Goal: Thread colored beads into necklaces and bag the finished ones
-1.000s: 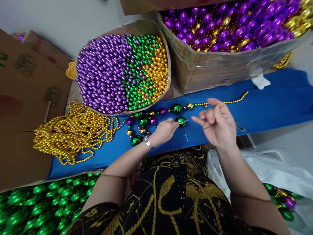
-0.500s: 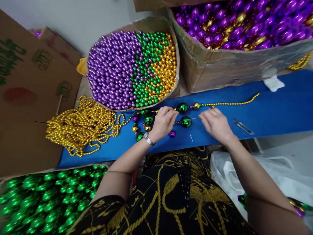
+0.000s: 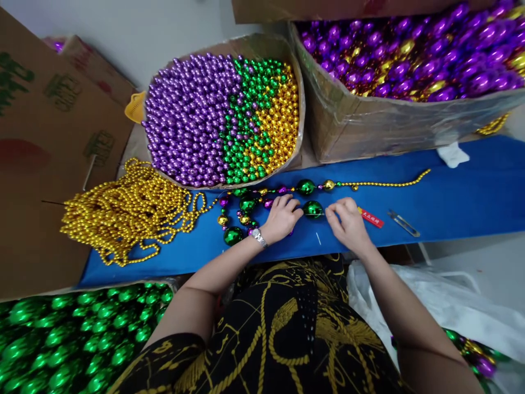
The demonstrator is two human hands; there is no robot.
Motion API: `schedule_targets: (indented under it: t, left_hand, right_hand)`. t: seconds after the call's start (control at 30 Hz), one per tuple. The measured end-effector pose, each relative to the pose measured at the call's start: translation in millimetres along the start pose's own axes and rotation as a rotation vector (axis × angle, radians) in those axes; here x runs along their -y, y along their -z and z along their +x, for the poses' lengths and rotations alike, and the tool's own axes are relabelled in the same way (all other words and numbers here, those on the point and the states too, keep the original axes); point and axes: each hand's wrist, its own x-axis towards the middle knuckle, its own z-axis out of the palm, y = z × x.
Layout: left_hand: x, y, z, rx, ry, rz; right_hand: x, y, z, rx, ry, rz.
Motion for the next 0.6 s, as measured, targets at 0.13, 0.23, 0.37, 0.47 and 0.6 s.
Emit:
schedule_targets:
  t: [0.13,0.23,0.37,0.47,0.6]
  left_hand:
    - [0.5,7.9,2.6,-0.05,-0.058,-0.043]
    - [-0.1,22.2,7.3,-0.083,-0.044,-0.081]
    - [-0.2,40.1,17.4,-0.107,-0.081,-0.074]
    - [2.6,47.4,23.6,-0.125,-0.113,-0.075]
    - [-0.5,48.8,20.3,-0.406,-0.098,-0.06]
  right_hand:
    - [11.7,-6.1,-4.3,-0.033,0.099,-0.221]
    - [17.7,-2.5,-1.8,-0.016,0.178,-0.351]
    - [15.7,6.6,4.8,-0.018,0.18,-0.293]
    - [8.6,12.7,10.8,0.02,0.214,-0.23]
    - [0.8,25.0,20.5,0.087,0.138,-0.194]
